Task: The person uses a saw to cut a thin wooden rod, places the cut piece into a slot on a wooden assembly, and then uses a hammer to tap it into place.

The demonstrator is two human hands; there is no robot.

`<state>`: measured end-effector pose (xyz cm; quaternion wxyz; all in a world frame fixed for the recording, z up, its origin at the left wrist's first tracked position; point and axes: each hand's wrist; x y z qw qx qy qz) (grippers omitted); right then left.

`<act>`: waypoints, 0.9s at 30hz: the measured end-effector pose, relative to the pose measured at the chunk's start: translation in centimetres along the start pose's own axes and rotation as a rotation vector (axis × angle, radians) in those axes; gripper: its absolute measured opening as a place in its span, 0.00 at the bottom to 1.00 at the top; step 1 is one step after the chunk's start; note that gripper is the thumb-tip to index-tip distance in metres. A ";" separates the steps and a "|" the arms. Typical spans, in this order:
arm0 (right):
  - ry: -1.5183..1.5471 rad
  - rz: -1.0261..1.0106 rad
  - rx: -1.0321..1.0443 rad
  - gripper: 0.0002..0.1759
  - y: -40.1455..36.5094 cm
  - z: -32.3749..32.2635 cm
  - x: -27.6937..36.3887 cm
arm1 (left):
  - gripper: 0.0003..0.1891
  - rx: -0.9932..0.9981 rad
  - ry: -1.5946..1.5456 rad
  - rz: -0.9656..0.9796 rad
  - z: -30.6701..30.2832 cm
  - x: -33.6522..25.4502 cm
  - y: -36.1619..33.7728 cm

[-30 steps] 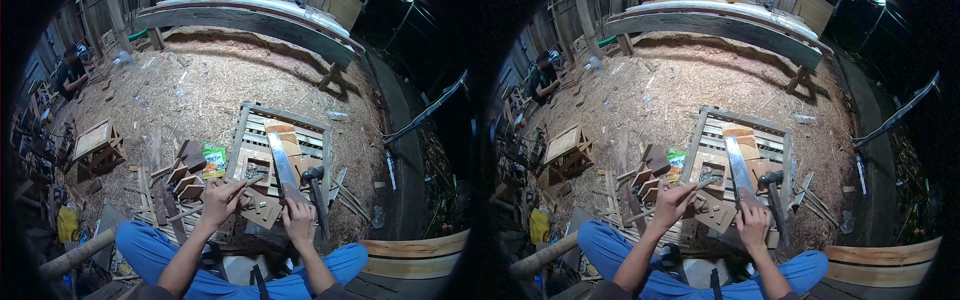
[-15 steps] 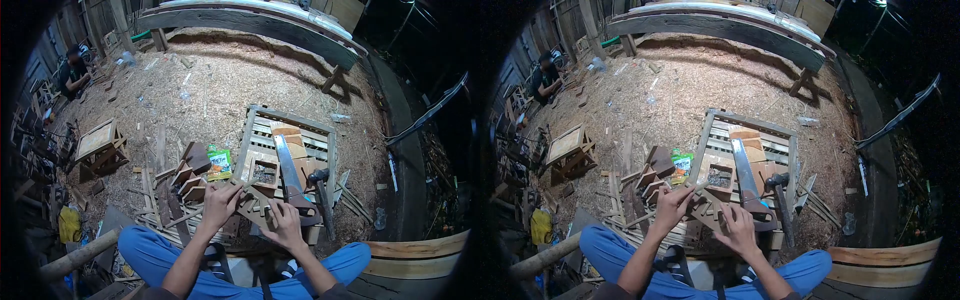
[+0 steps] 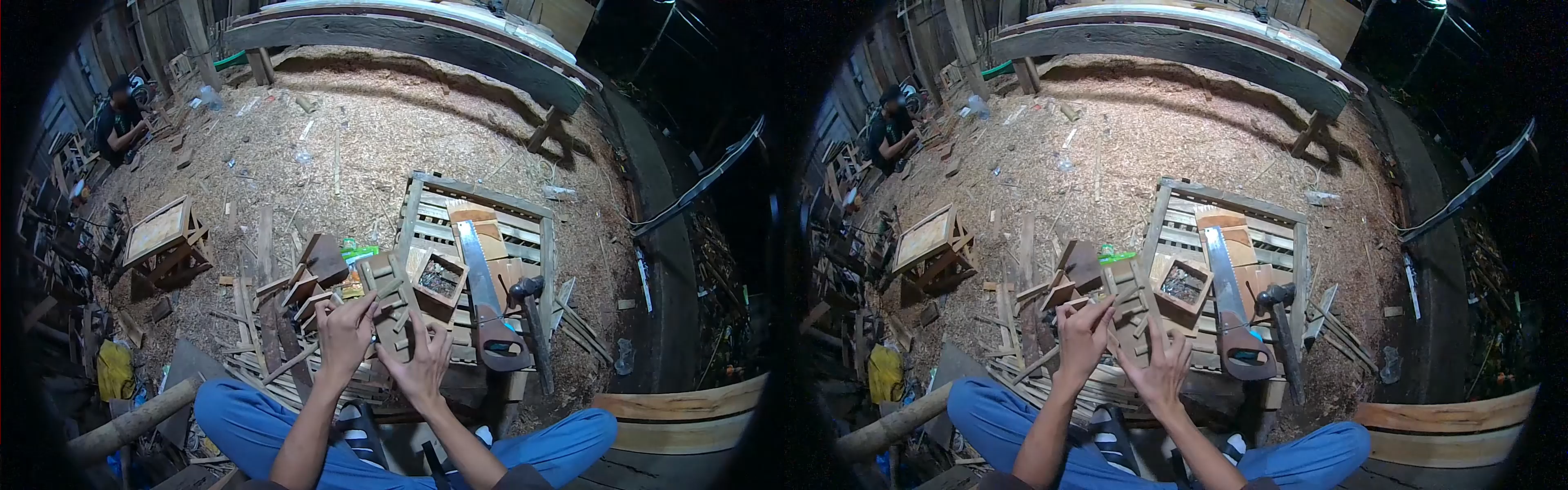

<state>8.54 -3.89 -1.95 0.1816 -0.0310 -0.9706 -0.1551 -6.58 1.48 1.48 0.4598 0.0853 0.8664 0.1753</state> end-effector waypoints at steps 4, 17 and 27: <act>-0.019 0.049 -0.032 0.52 1.9 2.2 0.9 | 0.12 -0.005 0.038 0.004 -0.2 -0.1 0.1; 0.066 -0.086 0.145 0.46 0.1 0.5 -2.2 | 0.13 0.099 -0.030 -0.053 1.0 0.9 -0.5; 0.091 -0.083 0.057 0.41 1.2 1.7 -2.4 | 0.12 0.110 0.044 -0.094 2.0 1.3 -0.8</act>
Point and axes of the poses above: each hand's wrist, its own y-axis towards the middle knuckle, its own z-axis out of the palm, x = y × z, and after that the axes turned 12 degrees about -y, right-handed
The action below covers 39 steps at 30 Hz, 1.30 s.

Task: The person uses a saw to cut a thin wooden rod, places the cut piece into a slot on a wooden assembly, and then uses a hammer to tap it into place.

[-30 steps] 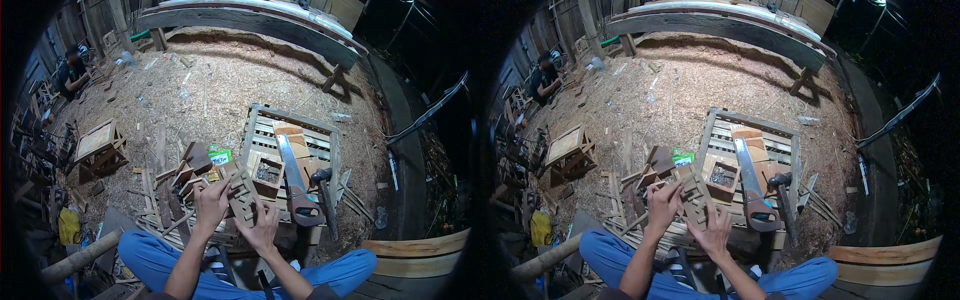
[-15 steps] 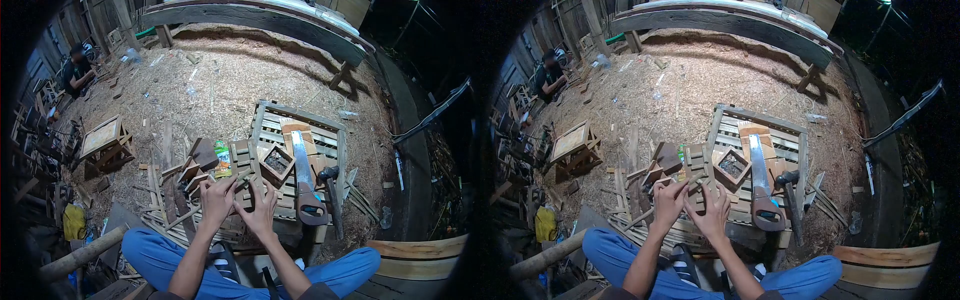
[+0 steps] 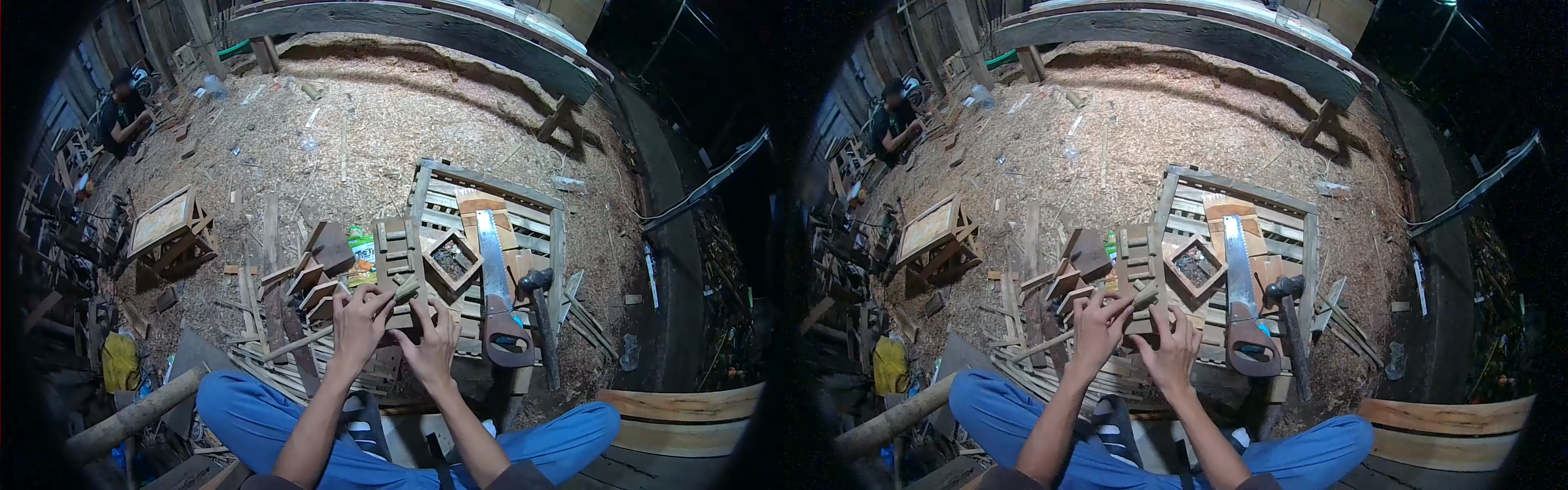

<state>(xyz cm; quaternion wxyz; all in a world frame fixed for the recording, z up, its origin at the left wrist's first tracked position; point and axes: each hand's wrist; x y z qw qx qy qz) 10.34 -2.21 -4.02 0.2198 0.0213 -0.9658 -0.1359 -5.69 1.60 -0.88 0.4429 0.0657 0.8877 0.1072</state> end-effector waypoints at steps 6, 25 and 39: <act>-0.031 -0.017 0.035 0.39 0.3 -2.1 -0.5 | 0.12 0.054 -0.015 0.020 0.4 -0.3 -0.3; -0.365 0.008 0.042 0.40 -3.8 -8.5 -10.8 | 0.23 0.229 0.073 0.251 3.9 -2.2 -2.2; 0.077 0.264 -0.213 0.27 -3.4 -11.5 -10.0 | 0.15 0.076 -0.053 0.201 5.4 -1.8 -2.4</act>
Point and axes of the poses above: each hand's wrist, its own y-axis towards the middle knuckle, its own z-axis out of the palm, x = y × z, and after that the axes turned 12 degrees about -y, right-handed
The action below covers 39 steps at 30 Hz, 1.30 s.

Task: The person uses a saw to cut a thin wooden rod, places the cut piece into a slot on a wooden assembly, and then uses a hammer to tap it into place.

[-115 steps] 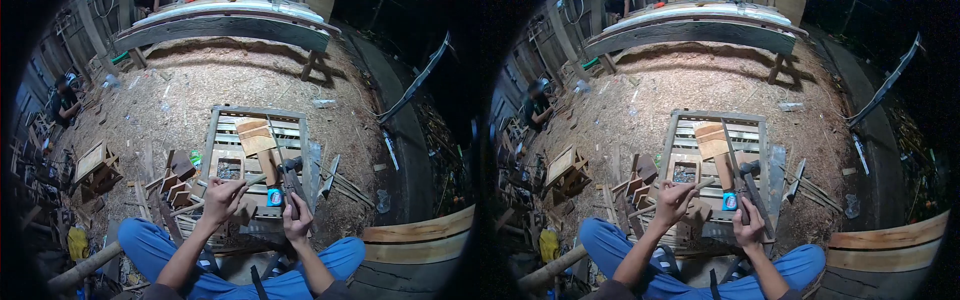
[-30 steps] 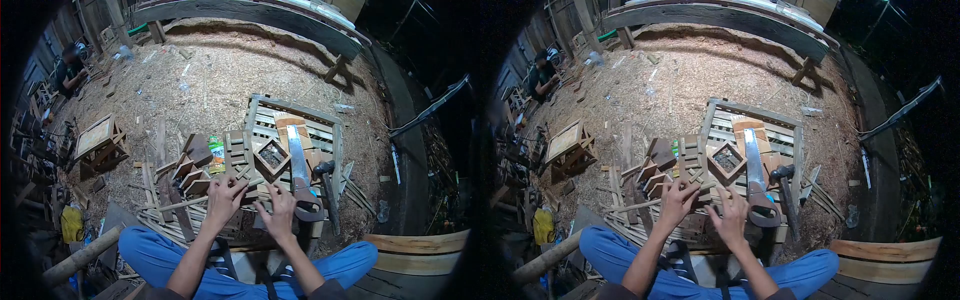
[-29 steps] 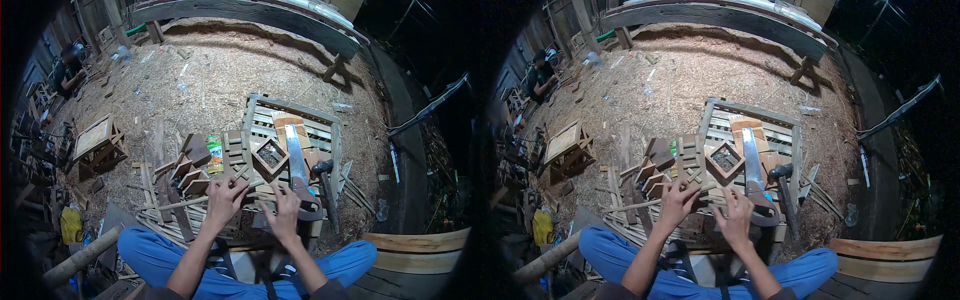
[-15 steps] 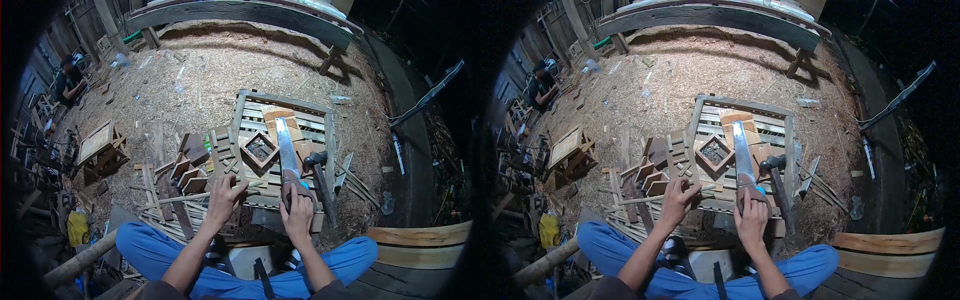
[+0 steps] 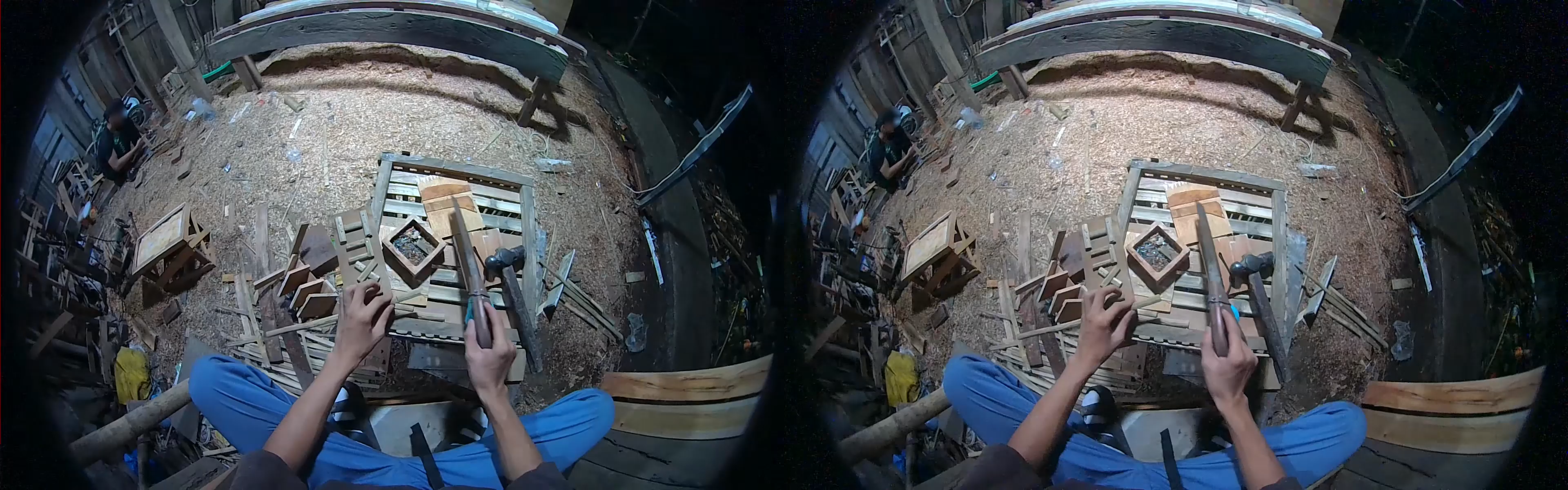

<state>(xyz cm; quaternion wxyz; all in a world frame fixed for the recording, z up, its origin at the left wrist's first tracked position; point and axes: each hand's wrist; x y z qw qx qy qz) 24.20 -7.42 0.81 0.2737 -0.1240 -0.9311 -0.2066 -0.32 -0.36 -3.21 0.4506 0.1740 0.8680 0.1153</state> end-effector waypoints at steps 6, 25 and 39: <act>0.334 0.139 0.066 0.25 -3.8 -2.4 2.4 | 0.12 -0.083 0.186 0.069 0.5 -0.7 -0.4; 0.445 0.218 0.311 0.26 -9.4 -4.1 4.8 | 0.07 -0.119 0.132 -0.022 0.8 0.3 0.5; 0.363 0.256 0.344 0.24 -9.1 -6.6 6.8 | 0.07 -0.062 0.095 -0.028 0.3 0.1 0.8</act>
Point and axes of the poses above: each hand's wrist, its own y-axis towards the middle knuckle, its own z-axis out of the palm, x = y × z, and after that the axes turned 12 degrees about -y, right-handed
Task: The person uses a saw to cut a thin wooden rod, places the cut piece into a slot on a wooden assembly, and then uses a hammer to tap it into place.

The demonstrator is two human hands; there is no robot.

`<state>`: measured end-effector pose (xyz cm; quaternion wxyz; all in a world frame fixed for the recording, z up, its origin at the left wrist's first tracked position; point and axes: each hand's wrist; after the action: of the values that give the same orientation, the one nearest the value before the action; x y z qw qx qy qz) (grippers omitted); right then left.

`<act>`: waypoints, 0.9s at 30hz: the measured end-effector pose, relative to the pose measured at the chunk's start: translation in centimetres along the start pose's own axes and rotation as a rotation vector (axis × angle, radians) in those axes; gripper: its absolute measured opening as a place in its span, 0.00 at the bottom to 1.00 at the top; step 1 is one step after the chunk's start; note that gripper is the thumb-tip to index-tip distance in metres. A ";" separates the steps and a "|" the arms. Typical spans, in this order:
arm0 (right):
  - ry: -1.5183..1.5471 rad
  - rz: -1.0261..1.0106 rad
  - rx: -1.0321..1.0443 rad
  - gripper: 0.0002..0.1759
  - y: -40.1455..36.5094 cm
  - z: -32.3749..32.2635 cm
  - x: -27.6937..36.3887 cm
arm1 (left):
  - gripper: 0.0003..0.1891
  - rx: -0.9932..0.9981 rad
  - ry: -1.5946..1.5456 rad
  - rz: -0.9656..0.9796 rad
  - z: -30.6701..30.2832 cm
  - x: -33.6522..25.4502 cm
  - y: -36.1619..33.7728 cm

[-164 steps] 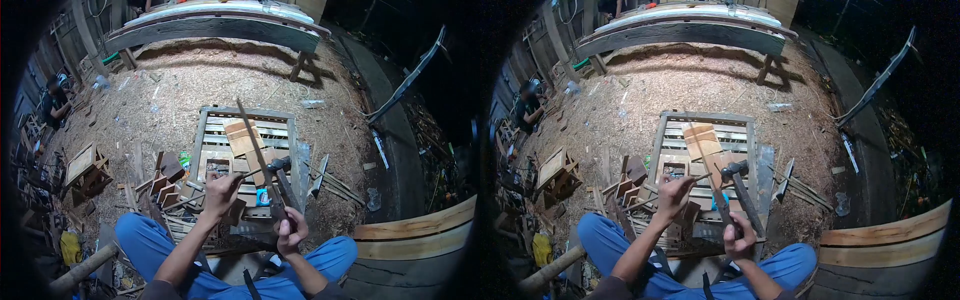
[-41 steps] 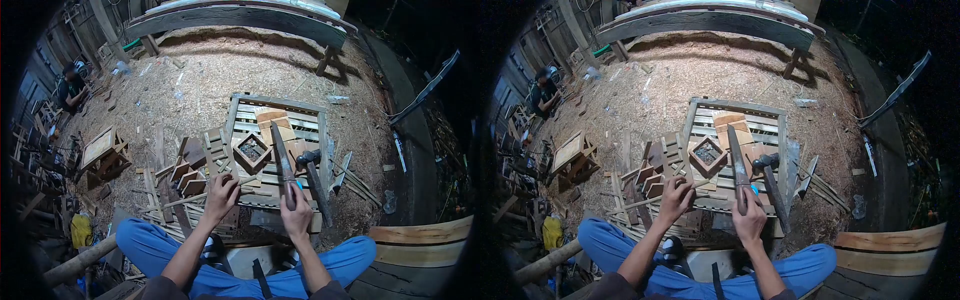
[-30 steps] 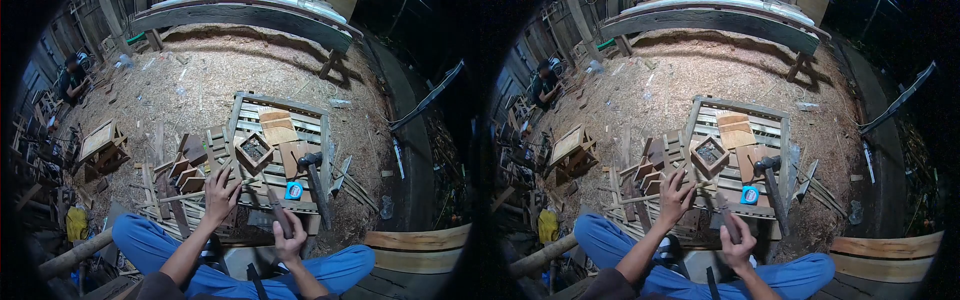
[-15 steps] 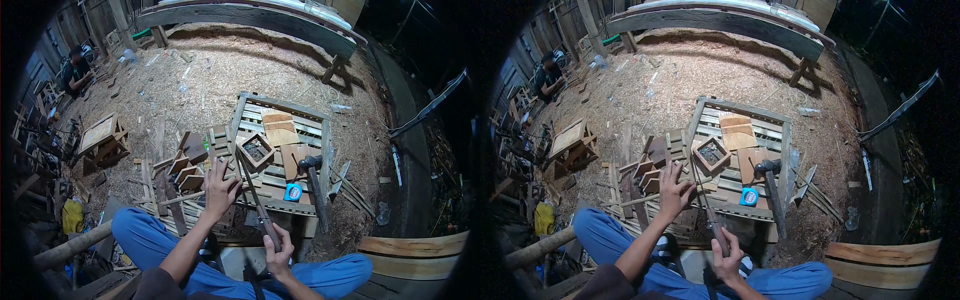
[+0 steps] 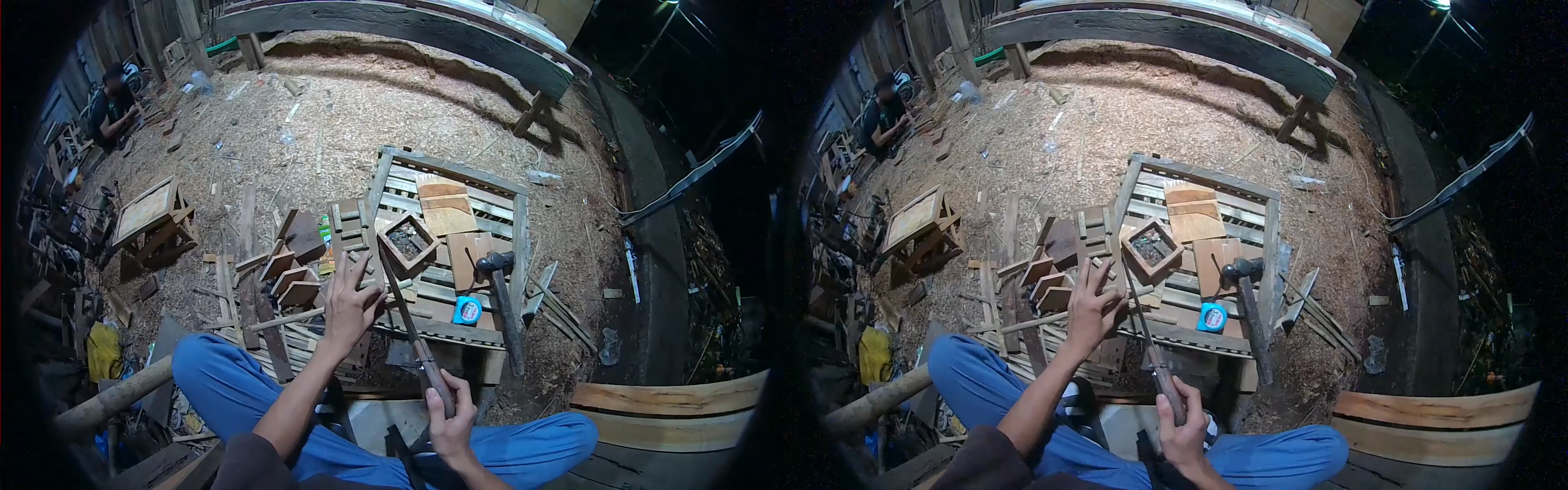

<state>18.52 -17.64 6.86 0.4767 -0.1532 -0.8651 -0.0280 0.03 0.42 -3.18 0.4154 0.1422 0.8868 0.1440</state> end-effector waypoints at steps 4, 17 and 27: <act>-0.022 0.055 0.122 0.21 0.6 -0.2 0.7 | 0.07 -0.003 -0.017 0.000 -0.3 0.0 0.1; -0.121 -0.063 0.084 0.22 0.6 -0.9 2.7 | 0.08 0.073 -0.024 0.031 0.0 0.8 0.2; -0.111 -0.026 0.051 0.20 0.1 -0.7 2.2 | 0.07 0.077 -0.072 0.015 0.0 1.3 0.0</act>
<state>18.00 -17.15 9.03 0.4313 -0.1312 -0.8926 -0.0037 -0.79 0.91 -4.06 0.4402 0.1697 0.8751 0.1077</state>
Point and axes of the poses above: each hand's wrist, its own y-axis towards the middle knuckle, its own z-axis out of the palm, x = y × z, and after that the axes turned 12 degrees about -y, right-handed
